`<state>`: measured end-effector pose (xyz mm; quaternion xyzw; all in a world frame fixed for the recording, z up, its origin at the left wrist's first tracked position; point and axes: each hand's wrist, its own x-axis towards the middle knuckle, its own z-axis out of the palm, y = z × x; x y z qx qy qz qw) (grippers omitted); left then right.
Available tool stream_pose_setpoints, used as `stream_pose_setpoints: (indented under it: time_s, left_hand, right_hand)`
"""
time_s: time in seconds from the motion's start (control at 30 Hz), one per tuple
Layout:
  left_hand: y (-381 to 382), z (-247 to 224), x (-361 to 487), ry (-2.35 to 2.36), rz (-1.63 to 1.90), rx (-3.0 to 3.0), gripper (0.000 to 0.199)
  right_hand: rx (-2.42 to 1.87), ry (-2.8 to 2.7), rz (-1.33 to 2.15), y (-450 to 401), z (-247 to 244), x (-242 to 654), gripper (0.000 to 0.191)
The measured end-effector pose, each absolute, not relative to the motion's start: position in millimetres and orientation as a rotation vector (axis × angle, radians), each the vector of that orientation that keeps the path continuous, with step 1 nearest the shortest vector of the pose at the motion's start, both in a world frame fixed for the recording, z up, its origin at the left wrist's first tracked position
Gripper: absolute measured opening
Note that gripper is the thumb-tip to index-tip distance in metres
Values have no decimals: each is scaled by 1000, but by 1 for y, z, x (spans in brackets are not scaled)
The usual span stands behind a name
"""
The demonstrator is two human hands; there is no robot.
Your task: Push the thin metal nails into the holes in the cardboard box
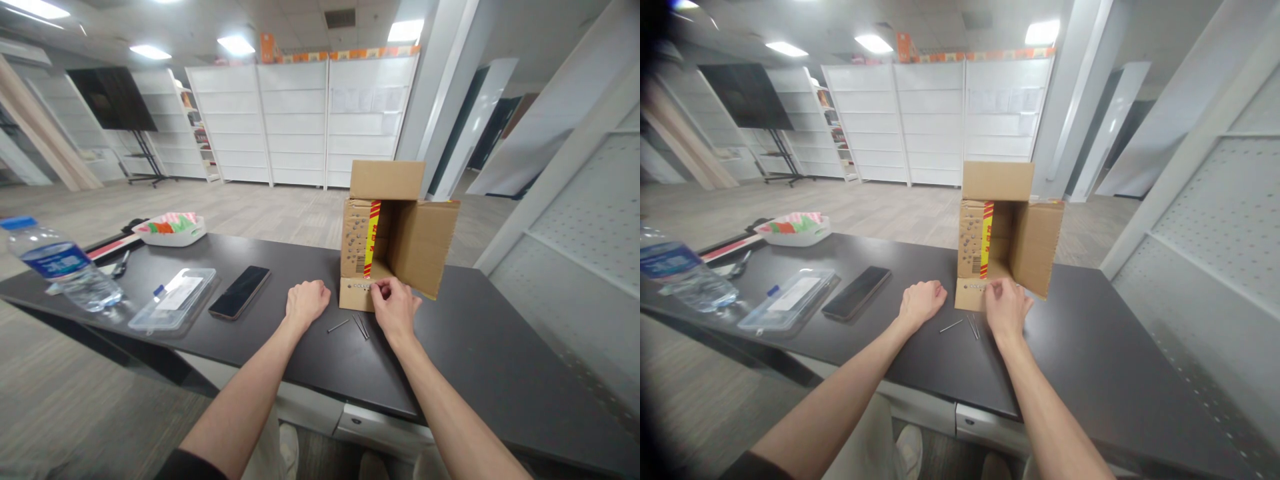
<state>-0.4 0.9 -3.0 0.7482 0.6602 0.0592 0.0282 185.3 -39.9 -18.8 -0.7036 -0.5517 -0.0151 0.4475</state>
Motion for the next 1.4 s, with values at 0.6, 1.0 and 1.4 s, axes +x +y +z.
stream_pose_setpoints:
  time_s: [0.6, 1.0, 1.4]
  left_hand:
    - [-3, 3, 1, 2037, 198, 2318, 38]
    - [-3, 3, 1, 2030, 202, 2304, 38]
    - [-2, 2, 0, 2016, 206, 2323, 38]
  right_hand:
    - [-1248, -2231, 180, -77, 0, 160, 10]
    - [-1226, -2403, 73, -80, 0, 147, 11]
    - [-1335, -2321, -49, -73, -10, 151, 9]
